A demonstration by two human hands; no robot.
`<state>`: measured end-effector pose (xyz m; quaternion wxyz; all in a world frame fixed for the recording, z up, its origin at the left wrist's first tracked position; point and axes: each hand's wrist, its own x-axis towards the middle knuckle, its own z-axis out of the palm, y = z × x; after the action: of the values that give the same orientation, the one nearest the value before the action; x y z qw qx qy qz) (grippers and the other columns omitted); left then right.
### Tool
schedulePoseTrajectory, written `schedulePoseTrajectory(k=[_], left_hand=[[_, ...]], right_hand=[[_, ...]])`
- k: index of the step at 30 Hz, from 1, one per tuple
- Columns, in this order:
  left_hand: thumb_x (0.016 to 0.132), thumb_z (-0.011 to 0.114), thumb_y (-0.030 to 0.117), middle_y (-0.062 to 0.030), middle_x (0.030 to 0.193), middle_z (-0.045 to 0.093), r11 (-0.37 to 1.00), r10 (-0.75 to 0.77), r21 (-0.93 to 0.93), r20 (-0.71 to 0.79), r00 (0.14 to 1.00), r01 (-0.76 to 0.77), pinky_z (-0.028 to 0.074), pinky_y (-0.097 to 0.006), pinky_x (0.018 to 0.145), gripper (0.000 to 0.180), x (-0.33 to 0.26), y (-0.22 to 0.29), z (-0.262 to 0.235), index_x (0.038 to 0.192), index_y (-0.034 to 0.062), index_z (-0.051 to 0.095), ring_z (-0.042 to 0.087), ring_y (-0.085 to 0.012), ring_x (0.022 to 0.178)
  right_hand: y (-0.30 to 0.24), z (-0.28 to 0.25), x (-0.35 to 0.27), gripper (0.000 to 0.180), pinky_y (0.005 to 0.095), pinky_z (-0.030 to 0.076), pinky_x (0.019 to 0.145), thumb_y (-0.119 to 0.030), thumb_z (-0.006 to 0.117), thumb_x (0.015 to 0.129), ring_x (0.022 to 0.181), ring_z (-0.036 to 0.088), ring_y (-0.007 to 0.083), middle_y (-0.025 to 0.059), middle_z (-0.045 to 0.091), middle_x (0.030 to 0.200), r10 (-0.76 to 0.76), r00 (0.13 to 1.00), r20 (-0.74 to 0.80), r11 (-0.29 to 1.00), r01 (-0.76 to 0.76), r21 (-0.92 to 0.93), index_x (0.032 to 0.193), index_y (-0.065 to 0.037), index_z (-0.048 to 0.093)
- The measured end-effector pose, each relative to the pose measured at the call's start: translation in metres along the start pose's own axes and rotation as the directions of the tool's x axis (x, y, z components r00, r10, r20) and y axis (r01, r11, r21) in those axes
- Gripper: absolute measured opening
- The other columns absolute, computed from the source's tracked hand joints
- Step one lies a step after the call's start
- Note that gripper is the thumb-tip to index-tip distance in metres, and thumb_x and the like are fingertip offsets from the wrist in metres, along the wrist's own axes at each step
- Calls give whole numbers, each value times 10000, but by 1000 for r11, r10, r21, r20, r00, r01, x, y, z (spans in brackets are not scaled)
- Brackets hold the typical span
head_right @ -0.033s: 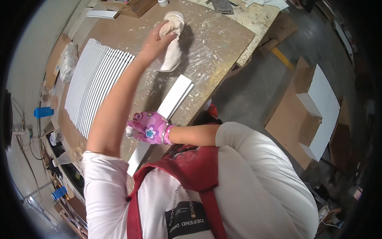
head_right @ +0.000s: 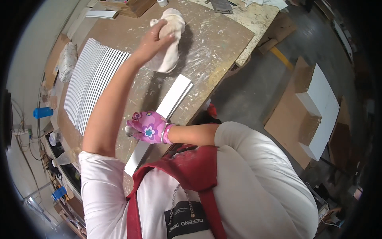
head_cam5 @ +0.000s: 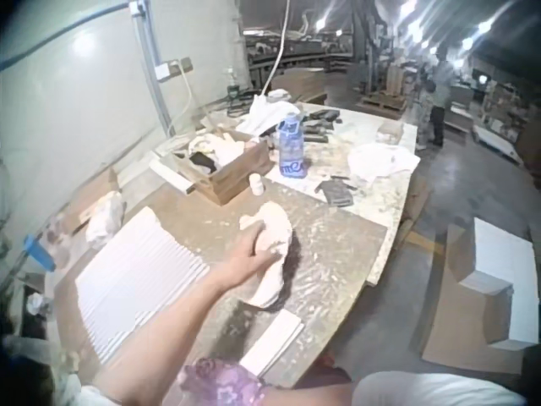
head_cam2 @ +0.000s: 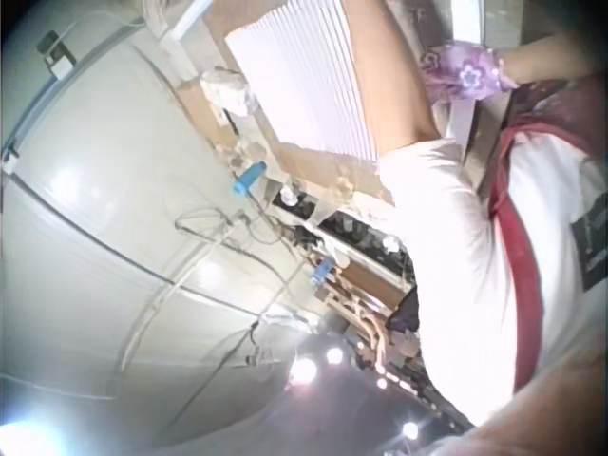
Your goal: The person cleans a white slatted panel and individual white strips by wiping them with a cloth.
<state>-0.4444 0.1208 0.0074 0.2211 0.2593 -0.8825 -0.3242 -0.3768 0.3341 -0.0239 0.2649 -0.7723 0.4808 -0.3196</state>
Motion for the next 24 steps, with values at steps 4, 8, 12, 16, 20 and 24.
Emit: schedulePoseTrajectory(k=[4,8,12,16,20,24], left_hand=[[832,661,270,-226,1296,530,997,35,78,-134,990,-25,386,-419,1012,614,-48,59,-64,1353,20,452,494,-327,1216],[847,612,85,-162,919,618,926,-369,-7,-214,904,377,474,-384,786,232,-194,47,-74,1042,-41,592,598,-279,862],[655,790,146,-195,1127,513,888,-371,294,1,929,354,385,-457,915,608,-306,82,-24,1202,38,546,477,-381,1073],[652,807,123,-201,1103,509,856,-464,248,-23,886,455,410,-425,899,643,-320,71,-11,1227,32,534,493,-375,1051],[717,759,126,-211,1067,542,931,-301,202,-43,953,304,456,-424,805,514,-316,71,-32,1185,26,573,550,-381,958],[879,611,253,-237,1027,575,806,-589,128,265,763,578,455,-434,804,329,-312,83,-54,1095,5,613,565,-399,940]], right_hand=[[17,-22,1,456,397,466,861,-222,648,816,988,569,330,152,571,1030,49,997,-66,944,-25,329,1217,-43,525],[47,-80,-16,434,378,453,879,-210,630,861,1005,575,321,175,565,1123,319,933,-167,827,-187,530,1262,-83,524],[97,-101,-12,389,292,484,875,-72,574,898,1042,589,167,127,597,1176,577,722,-382,631,-97,769,1276,-15,508],[92,-138,-21,391,264,482,907,-61,598,899,1059,589,180,113,598,1194,627,643,-439,570,5,821,1265,25,494],[86,-148,-33,414,248,484,920,-82,663,871,1059,583,143,74,603,1188,617,628,-474,644,-57,763,1261,-24,536],[84,-159,-51,389,278,486,918,-130,638,897,1057,589,179,102,574,1218,589,629,-507,739,-166,653,1251,-13,529]])
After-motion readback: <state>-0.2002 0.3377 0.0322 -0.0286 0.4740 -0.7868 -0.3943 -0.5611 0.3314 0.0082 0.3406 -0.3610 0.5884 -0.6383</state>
